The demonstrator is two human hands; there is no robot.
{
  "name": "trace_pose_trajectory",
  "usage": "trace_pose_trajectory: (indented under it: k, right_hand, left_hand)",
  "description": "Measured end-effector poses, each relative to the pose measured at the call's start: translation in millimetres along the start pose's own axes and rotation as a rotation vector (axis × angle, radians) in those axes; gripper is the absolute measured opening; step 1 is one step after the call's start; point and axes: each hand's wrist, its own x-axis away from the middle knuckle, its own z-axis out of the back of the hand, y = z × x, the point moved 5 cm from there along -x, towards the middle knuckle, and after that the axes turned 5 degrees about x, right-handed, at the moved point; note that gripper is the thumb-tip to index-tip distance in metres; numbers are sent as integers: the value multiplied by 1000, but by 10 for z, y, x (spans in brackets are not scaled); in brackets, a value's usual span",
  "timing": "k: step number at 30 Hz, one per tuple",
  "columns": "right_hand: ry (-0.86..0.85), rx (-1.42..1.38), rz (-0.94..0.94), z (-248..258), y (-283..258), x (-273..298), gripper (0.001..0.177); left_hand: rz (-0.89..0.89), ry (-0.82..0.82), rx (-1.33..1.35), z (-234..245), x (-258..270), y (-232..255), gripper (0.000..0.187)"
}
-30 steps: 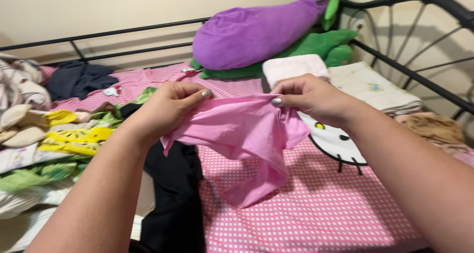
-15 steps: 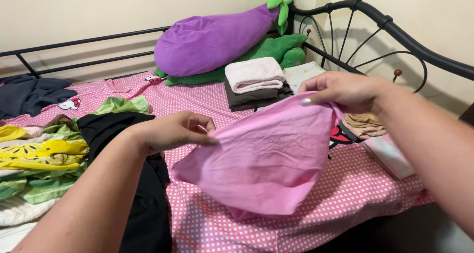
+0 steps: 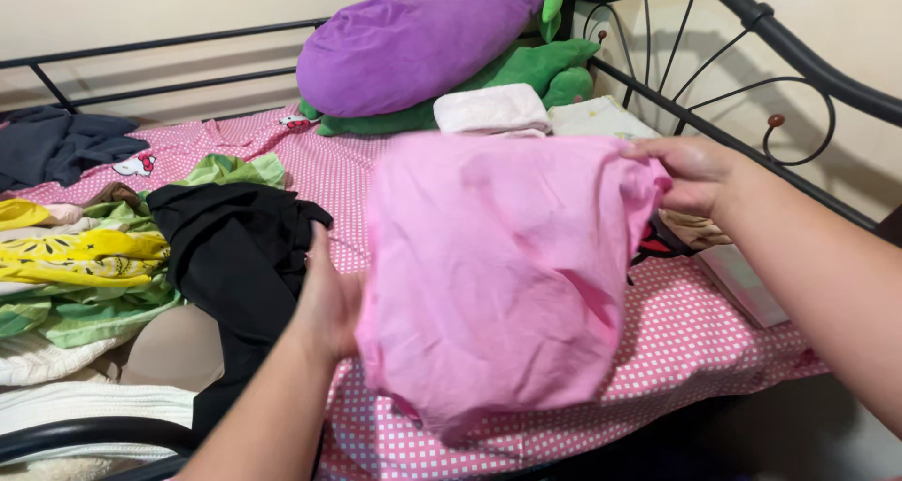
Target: The person folds multiple clothing items on a bed, including pants, a towel, a pink top, a yellow bandana, a floral cloth, socks, and underwear. Each item is smoothed and folded by hand, then placed in a neat stack on the bed.
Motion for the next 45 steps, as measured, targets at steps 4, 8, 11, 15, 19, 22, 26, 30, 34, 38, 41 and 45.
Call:
trace_pose_trajectory:
  k: [4,8,11,15,19,22,26,30,34,38,41,45]
  right_hand:
    - [157,21,-92,348,414,11,35]
    - [584,222,-48,625,455,94,21]
    - [710,263,114,754,341,146,16]
    - [395,525,206,485,429,-61,15]
    - [681,345,47,848,31,412,15]
    - [755,340,226,1044,-128,529,15]
    - [594,222,74,1100,-59,396,22]
    - [360,-504,297,798,17,584,52]
    - [52,-150,-44,-155,1078,465,48]
    - [404,504,-104,-634,1647,452,54]
    - [480,862,-56,-880,1687,510,63]
    - [534,907,78,-1011,1700,522,53]
  left_hand:
    - [589,1062,-670,521,625,-550,49]
    - [111,1584,-751,893,951,-216,33]
    - [-491,1676,-833,1026,1301,296,24]
    - [-439,1893,-1354,1181,1282,576,29]
    - [-505,2007,-1603,738,1255,857,34]
    - [-443,1932,-1763,593,874,953,36]
    - [-380,1954,-1820,723,781,1098,27]
    - [-388,1967,-1310,925,1026,1094,34]
    - [-139,1765,-932,1331,936,798,37]
    - [-147,1704,-802,1377,1122,594,32]
    - [-316,1672,-812,1230,1168,595,21]
    - [-492,1718,-824,912,1048,623,10]
